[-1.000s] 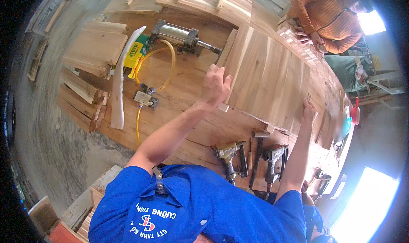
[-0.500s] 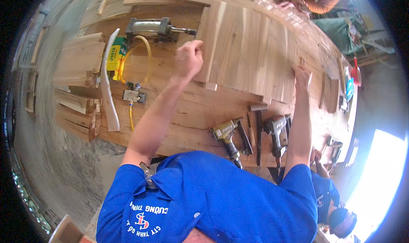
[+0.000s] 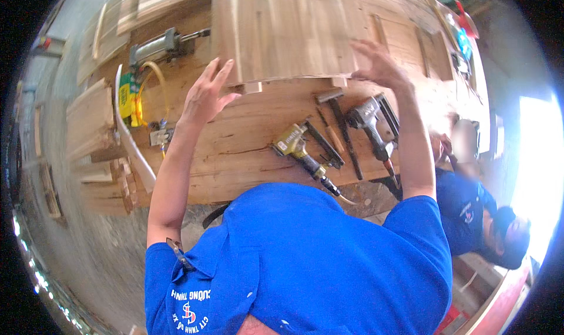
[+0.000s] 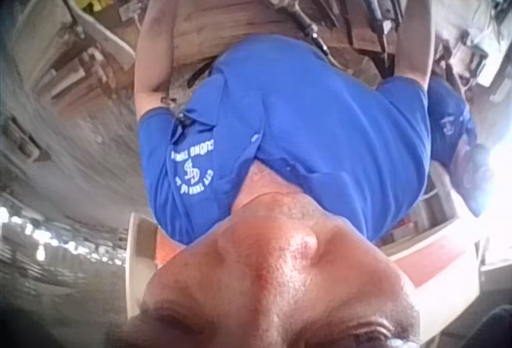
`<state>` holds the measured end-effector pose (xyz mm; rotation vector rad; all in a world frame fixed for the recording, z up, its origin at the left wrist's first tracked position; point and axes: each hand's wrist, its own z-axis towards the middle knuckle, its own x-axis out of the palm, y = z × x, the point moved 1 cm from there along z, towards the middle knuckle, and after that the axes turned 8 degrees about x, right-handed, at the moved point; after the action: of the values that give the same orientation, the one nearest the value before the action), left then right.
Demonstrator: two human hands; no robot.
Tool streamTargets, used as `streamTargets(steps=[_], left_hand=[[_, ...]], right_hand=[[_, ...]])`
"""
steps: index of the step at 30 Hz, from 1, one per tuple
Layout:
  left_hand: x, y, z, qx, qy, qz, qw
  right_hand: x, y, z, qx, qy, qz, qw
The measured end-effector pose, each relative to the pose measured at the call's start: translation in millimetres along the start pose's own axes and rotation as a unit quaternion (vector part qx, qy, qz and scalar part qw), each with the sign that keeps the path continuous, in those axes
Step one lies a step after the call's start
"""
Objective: The person assembles a wooden furniture frame by positioning planks and using a pneumatic nail gun to fasten them. They repeatedly pick up planks, align them on the frame, and drive nails into the joints. A coworker is visible nearby but not directly involved in the wearer's actions.
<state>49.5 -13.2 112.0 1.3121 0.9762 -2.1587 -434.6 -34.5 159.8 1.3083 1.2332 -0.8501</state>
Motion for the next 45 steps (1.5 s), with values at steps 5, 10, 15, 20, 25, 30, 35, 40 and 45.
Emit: streamTargets(steps=[5, 10, 15, 20, 25, 30, 35, 40, 45], left_hand=[[16, 3, 7, 0.025, -0.032, 0.031, 0.999], [15, 10, 9, 0.053, -0.035, 0.08, 0.995], [16, 17, 11, 0.066, -0.036, 0.084, 0.994], [17, 22, 9, 0.068, -0.041, 0.077, 0.994], [10, 18, 11, 0.063, -0.039, 0.062, 0.995], [14, 19, 10, 0.052, -0.052, 0.041, 0.996], [10, 24, 4, 0.056, -0.051, 0.001, 0.997], [9, 25, 2, 0.046, -0.054, -0.005, 0.997], [10, 25, 1, 0.046, -0.065, -0.004, 0.997]], right_hand=[[38, -16, -25, 0.002, -0.083, -0.028, 0.996], [42, -14, -21, -0.001, -0.107, -0.046, 0.993], [43, -14, -17, -0.01, -0.116, -0.026, 0.993], [41, -12, -18, 0.007, -0.103, -0.016, 0.995], [42, -14, -15, -0.004, -0.115, 0.003, 0.993], [43, -14, -15, -0.019, -0.122, 0.032, 0.992], [39, -9, -14, -0.008, -0.111, 0.025, 0.994], [34, -4, -17, -0.029, -0.106, 0.015, 0.994], [36, -7, -12, -0.044, -0.105, 0.03, 0.993]])
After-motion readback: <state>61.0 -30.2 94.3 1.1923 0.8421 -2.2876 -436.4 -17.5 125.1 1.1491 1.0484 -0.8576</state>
